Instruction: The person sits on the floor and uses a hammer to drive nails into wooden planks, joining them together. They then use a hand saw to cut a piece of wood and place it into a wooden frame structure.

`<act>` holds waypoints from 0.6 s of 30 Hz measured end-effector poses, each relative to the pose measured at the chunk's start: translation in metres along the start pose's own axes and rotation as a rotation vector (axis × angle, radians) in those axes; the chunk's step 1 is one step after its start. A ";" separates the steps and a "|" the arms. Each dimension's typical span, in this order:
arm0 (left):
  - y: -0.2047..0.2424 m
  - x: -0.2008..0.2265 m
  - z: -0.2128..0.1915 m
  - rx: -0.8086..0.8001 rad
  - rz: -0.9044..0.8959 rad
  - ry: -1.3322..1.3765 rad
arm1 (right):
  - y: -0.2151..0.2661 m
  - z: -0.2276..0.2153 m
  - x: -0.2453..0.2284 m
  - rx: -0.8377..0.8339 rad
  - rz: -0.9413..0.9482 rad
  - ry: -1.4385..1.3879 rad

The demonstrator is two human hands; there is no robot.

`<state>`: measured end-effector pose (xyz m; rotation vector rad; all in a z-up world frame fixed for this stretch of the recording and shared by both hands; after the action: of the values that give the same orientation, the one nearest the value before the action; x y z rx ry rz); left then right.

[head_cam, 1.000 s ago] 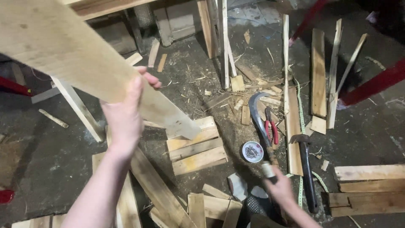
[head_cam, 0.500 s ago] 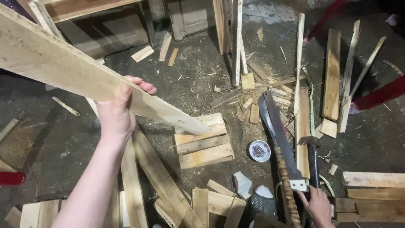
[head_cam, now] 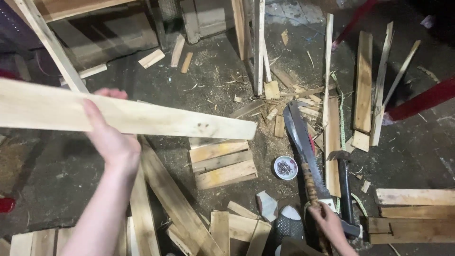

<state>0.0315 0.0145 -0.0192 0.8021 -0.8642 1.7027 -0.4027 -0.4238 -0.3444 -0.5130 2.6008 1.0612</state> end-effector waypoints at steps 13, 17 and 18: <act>0.135 -0.135 -0.235 0.154 -1.018 -0.180 | 0.006 -0.031 -0.033 -0.206 -0.041 -0.538; 0.143 -0.103 -0.184 -0.306 -0.870 -1.136 | 0.032 -0.048 -0.058 -0.320 -0.073 -0.568; 0.137 -0.121 -0.189 -0.306 -0.873 -1.133 | 0.036 -0.044 -0.067 -0.319 -0.072 -0.566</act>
<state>-0.0884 0.0860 -0.2417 1.6421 -1.1909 0.2406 -0.3635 -0.4168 -0.2668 -0.3086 1.9246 1.3690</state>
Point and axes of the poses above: each hand's wrist, its own y-axis away from the middle knuckle, its own z-axis out of the palm, x = y × z, the point moved 3 cm from there along -y, towards the middle knuckle, and after that the axes turned 4 degrees about z, right-handed, at the moved point
